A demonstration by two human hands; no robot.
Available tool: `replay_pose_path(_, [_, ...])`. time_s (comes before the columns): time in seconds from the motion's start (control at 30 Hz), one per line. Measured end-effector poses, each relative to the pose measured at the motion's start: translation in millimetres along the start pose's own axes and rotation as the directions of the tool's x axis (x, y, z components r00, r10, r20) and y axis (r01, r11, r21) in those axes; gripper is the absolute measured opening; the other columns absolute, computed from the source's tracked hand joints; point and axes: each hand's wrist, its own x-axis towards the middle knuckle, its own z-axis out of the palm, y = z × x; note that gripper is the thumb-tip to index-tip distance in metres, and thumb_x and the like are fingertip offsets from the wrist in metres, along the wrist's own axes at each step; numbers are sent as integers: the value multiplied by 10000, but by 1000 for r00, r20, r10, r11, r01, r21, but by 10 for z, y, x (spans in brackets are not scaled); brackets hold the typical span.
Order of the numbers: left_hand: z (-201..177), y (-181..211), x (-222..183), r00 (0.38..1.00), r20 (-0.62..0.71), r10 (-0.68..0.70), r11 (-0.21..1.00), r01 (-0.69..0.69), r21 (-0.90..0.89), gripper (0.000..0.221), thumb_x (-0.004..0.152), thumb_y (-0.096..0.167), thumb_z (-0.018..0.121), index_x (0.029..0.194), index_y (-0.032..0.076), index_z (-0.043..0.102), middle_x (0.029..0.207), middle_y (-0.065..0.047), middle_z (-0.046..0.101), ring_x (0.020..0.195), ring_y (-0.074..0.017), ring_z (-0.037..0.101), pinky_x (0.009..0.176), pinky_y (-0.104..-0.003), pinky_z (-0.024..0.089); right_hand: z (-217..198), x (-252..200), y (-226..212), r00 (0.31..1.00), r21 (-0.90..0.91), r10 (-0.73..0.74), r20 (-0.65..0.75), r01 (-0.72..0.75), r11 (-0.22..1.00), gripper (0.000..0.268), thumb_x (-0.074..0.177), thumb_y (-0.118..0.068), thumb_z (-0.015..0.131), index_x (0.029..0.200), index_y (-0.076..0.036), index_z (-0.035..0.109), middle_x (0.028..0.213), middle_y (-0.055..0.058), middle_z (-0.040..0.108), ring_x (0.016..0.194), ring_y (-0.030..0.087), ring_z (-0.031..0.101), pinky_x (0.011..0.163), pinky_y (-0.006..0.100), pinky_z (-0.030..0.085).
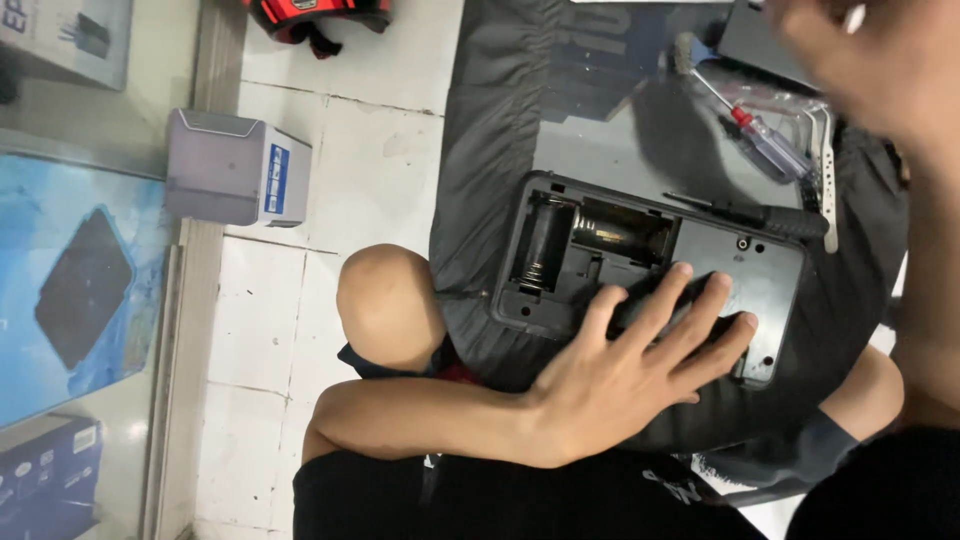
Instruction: Disassembling an electronic device and removing batteries using a screwdriver and tweezers
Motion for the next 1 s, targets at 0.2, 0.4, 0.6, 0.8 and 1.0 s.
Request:
replay_pose_path(0.2, [-176,-356,149,992,37,117,965,-105,-238,1062,772,808,784,1543,190,393,1597,-58,464,1390,-161,521,1045,-373,434,-224,-568,-1218,995,384,-25,96,-14,923,147,1091,248,680,1200,186,603,1154,266,623,1066,299,659,1055,352,597])
replay_pose_path(0.4, [-175,-706,239,951,100,293,853,-213,-476,1078,770,510,746,1579,4,243,1616,-175,423,1320,-236,517,1077,-399,433,-365,-1024,-1183,992,450,-62,112,5,893,209,891,112,712,1074,101,613,1058,200,685,965,232,720,938,258,626])
replay_pose_path(0.6, [-287,-990,454,903,161,399,640,-149,-754,987,684,158,689,1551,-31,255,1518,-156,496,1227,-298,516,1023,-444,453,-414,-1180,-1582,989,262,-51,142,12,965,159,809,15,761,961,7,716,931,122,755,838,197,770,802,272,627])
replay_pose_path(0.8, [-358,-1106,621,848,266,458,703,-162,-693,1080,624,173,746,1564,48,230,1416,-97,571,1303,-329,351,952,-478,306,-252,-1235,-1710,972,250,-220,78,195,948,107,850,2,710,937,58,680,898,167,729,843,262,763,825,324,640])
replay_pose_path(1.0, [-324,-1238,725,802,327,500,647,-95,-757,1014,683,126,726,1557,141,212,1355,18,625,1307,-307,325,937,-490,255,-22,-1455,-1609,997,254,-71,-29,76,964,66,920,-22,655,939,40,667,927,158,699,838,247,717,815,318,574])
